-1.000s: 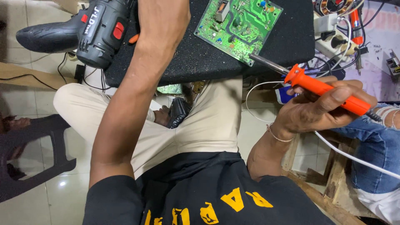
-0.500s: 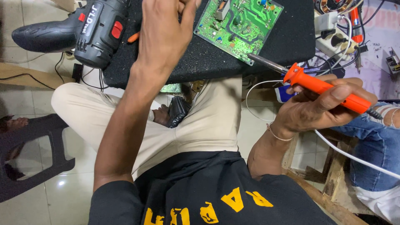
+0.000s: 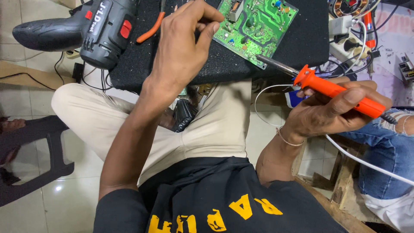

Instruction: Soldering components on a circuit board using a soldering iron

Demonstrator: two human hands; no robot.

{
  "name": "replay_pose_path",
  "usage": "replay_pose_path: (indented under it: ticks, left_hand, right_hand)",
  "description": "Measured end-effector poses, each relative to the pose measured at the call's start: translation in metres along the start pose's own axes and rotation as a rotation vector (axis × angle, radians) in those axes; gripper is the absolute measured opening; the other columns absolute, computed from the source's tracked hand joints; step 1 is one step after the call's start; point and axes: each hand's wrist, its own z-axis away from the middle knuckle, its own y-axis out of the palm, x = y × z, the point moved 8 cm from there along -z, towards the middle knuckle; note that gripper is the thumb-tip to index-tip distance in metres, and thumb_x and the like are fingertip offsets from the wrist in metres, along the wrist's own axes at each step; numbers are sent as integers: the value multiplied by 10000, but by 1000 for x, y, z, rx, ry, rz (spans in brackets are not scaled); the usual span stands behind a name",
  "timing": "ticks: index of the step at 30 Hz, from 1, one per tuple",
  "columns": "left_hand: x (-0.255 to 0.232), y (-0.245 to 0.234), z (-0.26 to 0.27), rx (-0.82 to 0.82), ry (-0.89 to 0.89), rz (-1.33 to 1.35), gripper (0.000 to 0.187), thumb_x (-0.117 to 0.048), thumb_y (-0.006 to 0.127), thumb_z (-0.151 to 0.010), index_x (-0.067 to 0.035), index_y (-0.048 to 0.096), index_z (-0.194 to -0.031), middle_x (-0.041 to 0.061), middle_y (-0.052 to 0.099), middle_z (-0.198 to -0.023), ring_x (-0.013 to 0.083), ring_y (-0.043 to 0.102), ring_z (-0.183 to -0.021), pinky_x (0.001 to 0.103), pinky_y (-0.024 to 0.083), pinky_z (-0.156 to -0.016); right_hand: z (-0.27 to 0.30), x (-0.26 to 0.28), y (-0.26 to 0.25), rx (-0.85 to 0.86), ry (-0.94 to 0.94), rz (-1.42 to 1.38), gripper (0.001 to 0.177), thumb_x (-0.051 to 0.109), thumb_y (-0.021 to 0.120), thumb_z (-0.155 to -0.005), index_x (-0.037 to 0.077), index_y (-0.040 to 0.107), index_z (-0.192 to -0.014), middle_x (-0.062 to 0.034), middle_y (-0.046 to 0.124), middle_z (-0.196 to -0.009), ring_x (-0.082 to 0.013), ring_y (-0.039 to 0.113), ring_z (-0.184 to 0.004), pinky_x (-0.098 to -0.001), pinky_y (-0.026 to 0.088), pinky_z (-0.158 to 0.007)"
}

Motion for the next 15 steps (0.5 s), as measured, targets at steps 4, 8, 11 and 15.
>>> replay_pose_path:
  ticks: [4, 8, 11, 15]
  left_hand:
    - [6, -15, -2, -53, 23, -70, 131, 49, 681, -952, -47, 704, -1040, 80, 737, -982, 232, 686, -830, 355, 559, -776]
    - [19, -27, -1, -83, 16, -337, 45, -10, 737, -976, -12, 696, -992, 142, 735, -928, 360, 635, -725, 480, 465, -685]
    - [27, -27, 0, -81, -14, -524, 105, -69, 769, -978, -14, 680, -978, 221, 680, -896, 484, 588, -751, 575, 420, -619]
    - [35, -21, -5, 27, -69, -505, 139, -110, 795, -936, -122, 706, -1042, 64, 740, -1016, 404, 657, -862, 582, 493, -617]
  right_hand:
    - [0, 1, 2, -8, -23, 20, 403, 353, 720, -1005, 100, 407, -981, -116, 394, -769, -209, 405, -497, -317, 295, -455]
    - [1, -4, -1, -8, -4, -10, 402, 337, 733, -1001, 111, 399, -1000, -113, 392, -803, -201, 370, -526, -333, 291, -469]
    - [2, -2, 3, 30, -4, -34, 370, 315, 721, -1022, 118, 407, -1016, -98, 369, -849, -200, 371, -542, -338, 284, -473]
    - [3, -4, 2, 20, 29, -31, 403, 358, 737, -1009, 105, 424, -1010, -122, 413, -790, -193, 368, -520, -337, 327, -433]
